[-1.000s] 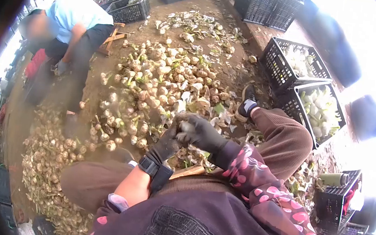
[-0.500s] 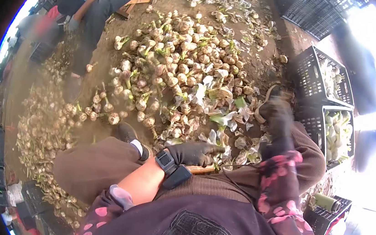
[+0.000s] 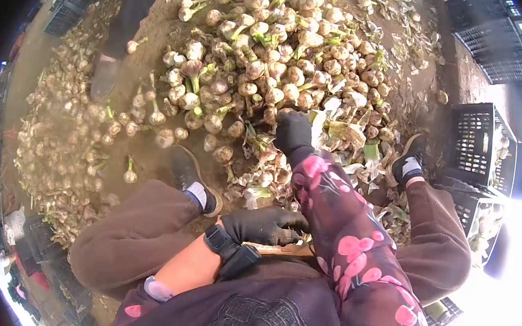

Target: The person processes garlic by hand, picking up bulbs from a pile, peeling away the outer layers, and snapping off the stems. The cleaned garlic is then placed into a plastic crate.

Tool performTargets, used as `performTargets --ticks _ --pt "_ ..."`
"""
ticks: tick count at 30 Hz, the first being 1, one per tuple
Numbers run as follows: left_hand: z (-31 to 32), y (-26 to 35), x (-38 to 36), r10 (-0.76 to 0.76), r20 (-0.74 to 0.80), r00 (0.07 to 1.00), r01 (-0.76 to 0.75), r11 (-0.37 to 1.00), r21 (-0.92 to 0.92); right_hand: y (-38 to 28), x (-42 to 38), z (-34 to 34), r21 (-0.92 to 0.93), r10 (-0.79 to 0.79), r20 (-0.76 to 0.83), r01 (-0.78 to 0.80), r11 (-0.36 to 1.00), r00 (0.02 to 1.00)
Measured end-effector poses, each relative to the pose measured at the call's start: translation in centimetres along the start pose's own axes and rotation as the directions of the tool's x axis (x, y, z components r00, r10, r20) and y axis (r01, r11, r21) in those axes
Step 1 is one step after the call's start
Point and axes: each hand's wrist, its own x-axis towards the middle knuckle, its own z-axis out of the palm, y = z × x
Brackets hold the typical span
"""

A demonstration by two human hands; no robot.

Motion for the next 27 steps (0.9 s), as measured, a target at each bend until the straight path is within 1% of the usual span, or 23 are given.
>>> performTargets --ticks 1,2,3,4,5,7,8,9,11,13,14,15,16,17,18,19,20,21,22,23,25,26,27 --pt "-0.2 -0.1 -0.2 -0.009 0.000 1.000 0.009 1.000 -0.024 -0.9 0.0 -1.7 0.024 -0.056 -0.034 0.057 0.998 0.998" --pt "-0.5 0.0 -0.4 -0.019 0.024 1.000 0.020 0.997 -0.080 -1.0 -0.7 -1.7 0.083 -0.110 0.174 0.097 0.992 0.978" --pt "-0.6 -0.2 -0.4 -0.014 0.029 0.999 0.017 0.996 -0.091 -1.2 -1.3 -1.9 0.150 -0.170 0.367 0.123 0.981 0.915" --pt "-0.6 -0.3 -0.3 -0.017 0.026 1.000 0.019 0.994 -0.104 -2.6 -2.1 -3.0 0.228 -0.224 0.444 0.133 0.965 0.867" --pt "-0.7 -0.5 -0.4 -0.021 0.022 1.000 0.023 0.993 -0.116 -3.6 -2.6 -3.4 0.251 -0.259 0.348 0.176 0.952 0.901" --pt "-0.5 -0.9 -0.6 0.013 -0.020 1.000 -0.015 0.992 -0.123 -4.5 -2.1 -2.4 0.146 0.027 0.271 -0.069 0.987 0.962" --pt "-0.4 -1.1 -0.6 0.043 -0.056 0.997 -0.050 0.991 -0.126 -4.8 -1.9 -1.4 0.146 0.024 0.274 -0.066 0.987 0.962" --pt "-0.4 -1.3 -0.7 0.042 -0.055 0.998 -0.049 0.991 -0.126 -5.2 -1.9 -0.2 0.026 -0.111 0.148 0.108 0.994 0.983" --pt "-0.5 -1.5 -0.7 -0.064 -0.053 0.997 0.057 0.991 -0.122 -4.3 -3.1 2.5 -0.231 -0.290 0.168 0.323 0.918 0.942" --pt "-0.3 -1.8 -0.8 -0.049 -0.060 0.997 0.040 0.987 -0.153 -3.7 -2.0 2.4 -0.158 -0.265 0.287 0.318 0.935 0.921" --pt "0.0 -2.0 -0.9 -0.013 -0.136 0.991 0.004 0.998 -0.065 -2.9 -0.9 2.1 -0.085 -0.129 0.366 0.171 0.982 0.922" --pt "0.4 -2.2 -1.0 0.030 -0.212 0.977 -0.026 0.999 0.020 -1.5 -0.5 1.9 -0.022 -0.003 0.454 0.015 1.000 0.891" --pt "0.4 -2.2 -0.9 0.034 -0.212 0.977 -0.031 0.999 0.020 -0.4 -1.0 0.9 0.241 -0.057 0.195 0.009 0.971 0.979" --pt "0.3 -2.2 -0.6 0.020 -0.159 0.987 -0.025 0.999 -0.028 -0.3 -1.6 -0.7 0.255 -0.053 0.023 0.045 0.966 0.998" --pt "0.3 -2.2 -0.5 0.008 -0.107 0.994 -0.016 0.997 -0.076 0.0 -2.3 -2.7 0.163 -0.116 0.254 0.075 0.984 0.960" --pt "0.6 -2.2 -0.5 0.012 -0.105 0.994 -0.019 0.997 -0.074 0.3 -3.3 -4.8 0.079 -0.146 0.472 0.123 0.989 0.870" --pt "0.7 -2.0 -0.6 0.038 -0.105 0.994 -0.040 0.999 -0.010 1.6 -6.4 -6.0 0.173 -0.220 0.563 0.146 0.974 0.797" --pt "0.7 -1.8 -0.5 0.068 -0.103 0.992 -0.062 0.996 0.058 2.3 -8.4 -7.2 -0.028 -0.074 0.840 0.180 0.983 0.537" --pt "0.4 -1.0 -0.7 0.049 -0.086 0.995 -0.047 0.999 0.028 3.4 -10.1 -9.2 0.067 -0.188 0.908 0.314 0.947 0.375" --pt "0.5 -0.8 -0.7 0.056 -0.075 0.996 -0.053 0.998 0.037 3.6 -11.5 -9.8 0.056 -0.179 0.904 0.308 0.950 0.387" --pt "0.6 -0.8 -0.4 0.039 -0.077 0.996 -0.040 0.999 -0.009 4.2 -13.3 -10.2 -0.146 0.065 0.953 0.260 0.955 0.296" --pt "0.6 -1.0 -0.2 -0.023 -0.040 0.999 0.020 0.997 -0.077 1.6 -11.9 -11.6 -0.141 0.050 0.861 0.144 0.979 0.506" --pt "0.6 -1.1 -0.1 -0.022 -0.041 0.999 0.019 0.997 -0.074 3.2 -12.3 -9.3 -0.106 -0.074 0.719 0.214 0.971 0.691"
